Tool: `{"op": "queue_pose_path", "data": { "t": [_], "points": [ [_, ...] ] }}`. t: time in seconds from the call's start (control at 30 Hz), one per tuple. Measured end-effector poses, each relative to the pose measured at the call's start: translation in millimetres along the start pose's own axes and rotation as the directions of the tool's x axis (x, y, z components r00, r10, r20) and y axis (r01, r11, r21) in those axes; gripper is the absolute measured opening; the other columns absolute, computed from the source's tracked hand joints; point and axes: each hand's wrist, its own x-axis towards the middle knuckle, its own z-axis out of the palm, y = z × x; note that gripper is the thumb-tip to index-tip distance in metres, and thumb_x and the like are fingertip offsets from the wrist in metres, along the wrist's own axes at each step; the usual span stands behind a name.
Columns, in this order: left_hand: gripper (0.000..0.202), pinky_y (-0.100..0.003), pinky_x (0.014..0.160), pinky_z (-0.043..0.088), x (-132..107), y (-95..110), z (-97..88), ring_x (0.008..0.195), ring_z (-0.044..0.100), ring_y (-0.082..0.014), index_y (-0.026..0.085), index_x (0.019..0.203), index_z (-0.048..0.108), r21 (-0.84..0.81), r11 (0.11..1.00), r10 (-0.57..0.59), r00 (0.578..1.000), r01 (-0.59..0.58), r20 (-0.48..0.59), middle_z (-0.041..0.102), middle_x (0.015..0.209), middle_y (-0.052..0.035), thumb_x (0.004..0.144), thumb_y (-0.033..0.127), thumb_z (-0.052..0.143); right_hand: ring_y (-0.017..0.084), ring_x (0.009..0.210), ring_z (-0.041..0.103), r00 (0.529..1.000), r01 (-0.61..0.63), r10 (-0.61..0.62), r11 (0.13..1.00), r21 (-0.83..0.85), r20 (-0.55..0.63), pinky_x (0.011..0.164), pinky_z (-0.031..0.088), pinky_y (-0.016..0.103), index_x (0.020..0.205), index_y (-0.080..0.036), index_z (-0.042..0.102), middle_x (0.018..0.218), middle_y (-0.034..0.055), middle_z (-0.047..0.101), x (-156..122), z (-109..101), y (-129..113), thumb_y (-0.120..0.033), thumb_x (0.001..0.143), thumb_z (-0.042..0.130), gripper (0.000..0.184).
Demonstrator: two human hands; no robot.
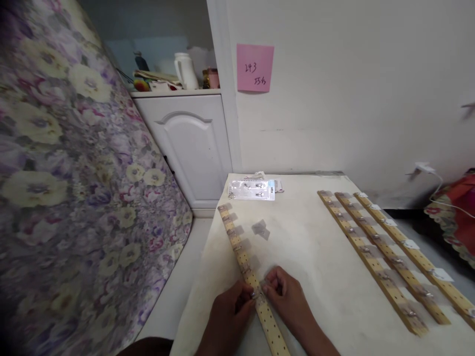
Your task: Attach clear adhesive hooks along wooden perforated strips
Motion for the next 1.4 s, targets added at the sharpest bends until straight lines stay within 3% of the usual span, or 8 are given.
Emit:
{"op": "queue_pose_path", "data": {
  "t": [0.43,0.77,0.9,1.0,1.13,1.23,1.4],
  "points": [
    [0.013,-0.025,0.066,0.039,0.1,-0.9,-0.8,0.074,0.059,-0.0177,0.02,0.081,0.064,-0.012,1.0,0.024,1.0,-0.024,0.002,0.068,0.077,-0.0007,0.078,0.022,0.051,0.013,0.059,0.049,0.997,-0.073,0.073,0.997,-0.004,0.014,0.055,0.036,0.023,0.07,-0.021,0.053,0.059,-0.0047,0.052,7.8,3.2,2.8,-0.026,0.068,0.062,0.01],
    [0.011,-0.024,0.063,0.038,2.0,-4.1,-0.3,0.07,0.057,-0.0159,0.019,0.078,0.062,-0.026,0.998,0.061,0.998,-0.061,0.004,0.064,0.072,0.0004,0.076,0.019,0.051,0.012,0.057,0.049,0.999,-0.026,0.027,0.999,0.022,-0.024,0.055,0.037,0.023,0.077,-0.02,0.054,0.058,-0.0068,0.05,8.1,7.3,8.7,-0.022,0.068,0.061,0.011],
    [0.011,-0.022,0.061,0.038,-0.4,-3.7,-4.6,0.066,0.055,-0.0139,0.019,0.08,0.062,-0.081,0.992,0.099,0.995,-0.097,0.019,0.06,0.068,0.0025,0.074,0.017,0.053,0.014,0.061,0.052,0.999,0.025,-0.024,1.0,0.013,-0.044,0.057,0.04,0.024,0.083,-0.02,0.057,0.065,-0.0041,0.054,1.6,2.1,6.0,-0.03,0.074,0.06,0.014],
    [0.012,-0.021,0.056,0.039,-2.3,-5.0,-9.8,0.059,0.054,-0.012,0.02,0.085,0.06,-0.125,0.99,0.059,0.998,-0.06,-0.016,0.058,0.069,0.0037,0.076,0.021,0.052,0.015,0.065,0.055,0.996,0.04,-0.038,0.999,0.024,-0.085,0.061,0.043,0.026,0.096,-0.021,0.058,0.074,-0.0018,0.058,-11.5,-6.4,5.5,-0.038,0.081,0.054,0.023],
    [0.015,-0.022,0.052,0.04,0.5,-8.8,-20.9,0.054,0.053,-0.0123,0.021,0.091,0.057,-0.13,0.99,0.029,0.991,-0.046,-0.132,0.057,0.067,0.0042,0.083,0.029,0.047,0.015,0.063,0.053,0.993,0.049,-0.066,0.986,-0.161,-0.103,0.059,0.043,0.024,0.082,-0.022,0.055,0.068,-0.0031,0.055,-41.9,-9.9,5.8,-0.042,0.082,0.053,0.021],
    [0.017,-0.023,0.054,0.042,4.9,-11.2,-29.1,0.055,0.055,-0.0134,0.021,0.094,0.055,-0.128,0.989,0.04,0.976,-0.069,-0.212,0.058,0.069,0.0035,0.084,0.032,0.046,0.014,0.06,0.054,0.989,0.003,-0.049,0.953,-0.303,-0.143,0.057,0.044,0.023,0.078,-0.023,0.053,0.067,-0.0032,0.056,-63.7,-0.2,5.6,-0.044,0.079,0.055,0.021],
    [0.018,-0.025,0.055,0.043,8.8,-13.6,-35.3,0.055,0.056,-0.0139,0.021,0.095,0.054,-0.126,0.99,0.032,0.969,-0.064,-0.244,0.06,0.071,0.0023,0.085,0.033,0.046,0.021,0.082,0.061,0.94,0.104,-0.233,0.892,-0.441,-0.249,0.074,0.05,0.03,0.087,-0.024,0.057,0.087,0.0019,0.062,-73.9,24.5,10.8,-0.033,0.066,0.067,0.024]
  ]
}}
